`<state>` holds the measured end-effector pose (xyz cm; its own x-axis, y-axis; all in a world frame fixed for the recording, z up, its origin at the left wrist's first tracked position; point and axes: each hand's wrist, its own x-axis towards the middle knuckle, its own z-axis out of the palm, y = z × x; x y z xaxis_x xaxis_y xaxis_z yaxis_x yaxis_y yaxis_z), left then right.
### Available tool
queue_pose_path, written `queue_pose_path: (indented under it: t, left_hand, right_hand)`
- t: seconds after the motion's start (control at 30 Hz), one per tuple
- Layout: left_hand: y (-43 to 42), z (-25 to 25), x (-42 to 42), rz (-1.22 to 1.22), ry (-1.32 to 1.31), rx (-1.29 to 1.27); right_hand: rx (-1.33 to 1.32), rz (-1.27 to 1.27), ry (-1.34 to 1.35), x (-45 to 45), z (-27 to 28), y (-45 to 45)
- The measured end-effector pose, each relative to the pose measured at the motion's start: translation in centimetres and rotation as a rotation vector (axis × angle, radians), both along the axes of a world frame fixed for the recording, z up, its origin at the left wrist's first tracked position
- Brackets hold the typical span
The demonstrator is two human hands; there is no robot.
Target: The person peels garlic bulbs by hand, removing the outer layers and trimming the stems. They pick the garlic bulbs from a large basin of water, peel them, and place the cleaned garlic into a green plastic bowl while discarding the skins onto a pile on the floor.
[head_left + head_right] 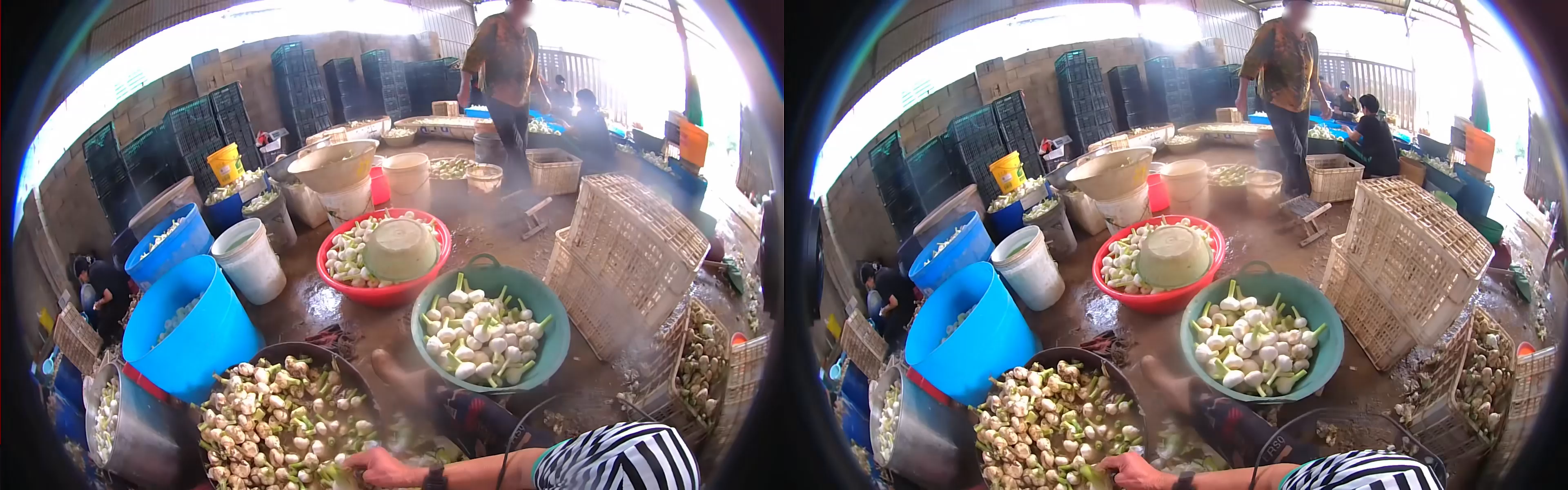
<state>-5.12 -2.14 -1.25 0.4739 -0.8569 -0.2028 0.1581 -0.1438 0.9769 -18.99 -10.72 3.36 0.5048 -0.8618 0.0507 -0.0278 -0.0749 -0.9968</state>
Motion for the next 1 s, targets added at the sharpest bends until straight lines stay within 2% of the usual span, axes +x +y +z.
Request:
queue_pose_path:
  t: [0.03, 0.07, 0.13, 0.17, 0.23, 0.3, 0.37, 0.47, 0.57, 0.67, 0.77, 0.8, 0.87, 0.9, 0.93, 0.97, 1.0]
  left_hand:
    - [0.0, 0.6, -0.4, 0.040, -0.189, 0.008]
    - [0.0, -0.2, -0.1, 0.022, -0.210, 0.152]
    - [-0.4, 1.1, -0.4, -0.084, 0.188, -0.064]
    - [-0.4, 2.1, -0.5, -0.140, 0.382, -0.172]
    - [0.4, 3.1, -0.3, -0.088, 0.390, -0.164]
    - [0.2, 2.9, -0.1, -0.092, 0.393, -0.153]
    - [0.2, 2.5, -0.2, -0.099, 0.280, -0.114]
    - [0.3, 1.0, 0.5, -0.087, 0.254, -0.090]
    - [0.0, 0.0, 0.3, -0.089, 0.171, -0.114]
    - [0.2, 0.1, 0.5, -0.097, 0.113, -0.115]
    - [0.9, 1.7, 0.6, -0.182, 0.215, -0.129]
    - [0.9, 2.3, 0.6, -0.225, 0.266, -0.141]
    - [0.8, 2.8, 0.7, -0.207, 0.263, -0.142]
    - [1.1, 2.7, 0.6, -0.189, 0.266, -0.141]
    - [1.2, 1.7, 0.9, -0.197, 0.268, -0.150]
    - [1.5, -0.5, 1.8, -0.236, 0.165, -0.190]
    - [1.7, -3.2, 3.1, -0.279, 0.059, -0.231]
  right_hand:
    - [-0.124, 0.023, 0.030, -0.2, 0.0, -0.1]
    - [-0.214, 0.068, -0.106, 0.0, -0.7, -0.4]
    - [-0.389, 0.159, -0.376, 0.7, -2.7, -0.8]
    - [-0.188, 0.110, -0.348, 0.8, -3.2, -0.4]
    - [0.211, 0.018, -0.291, 1.0, -3.2, 0.1]
    - [0.197, 0.035, -0.226, 0.6, -2.4, -0.1]
    - [0.243, 0.070, -0.115, 0.1, -1.2, 0.0]
    - [-0.128, -0.008, -0.010, 1.0, -1.2, 0.3]
    - [0.007, 0.355, -0.032, -0.1, -0.5, -0.8]
    - [0.337, 0.268, -0.170, 1.9, -4.8, -0.5]
    - [0.275, 0.140, -0.035, 1.7, -4.4, -0.7]
    - [0.437, 0.074, -0.024, 1.4, -3.7, -0.8]
    - [0.423, 0.017, -0.158, 1.4, -4.7, -1.0]
    - [0.548, -0.039, -0.224, 1.5, -5.2, -1.0]
    - [0.668, -0.104, -0.296, 1.6, -5.3, -1.1]
    - [0.916, -0.211, -0.376, 1.9, -4.9, -1.2]
    - [0.779, -0.203, -0.326, 1.0, -7.9, -1.8]
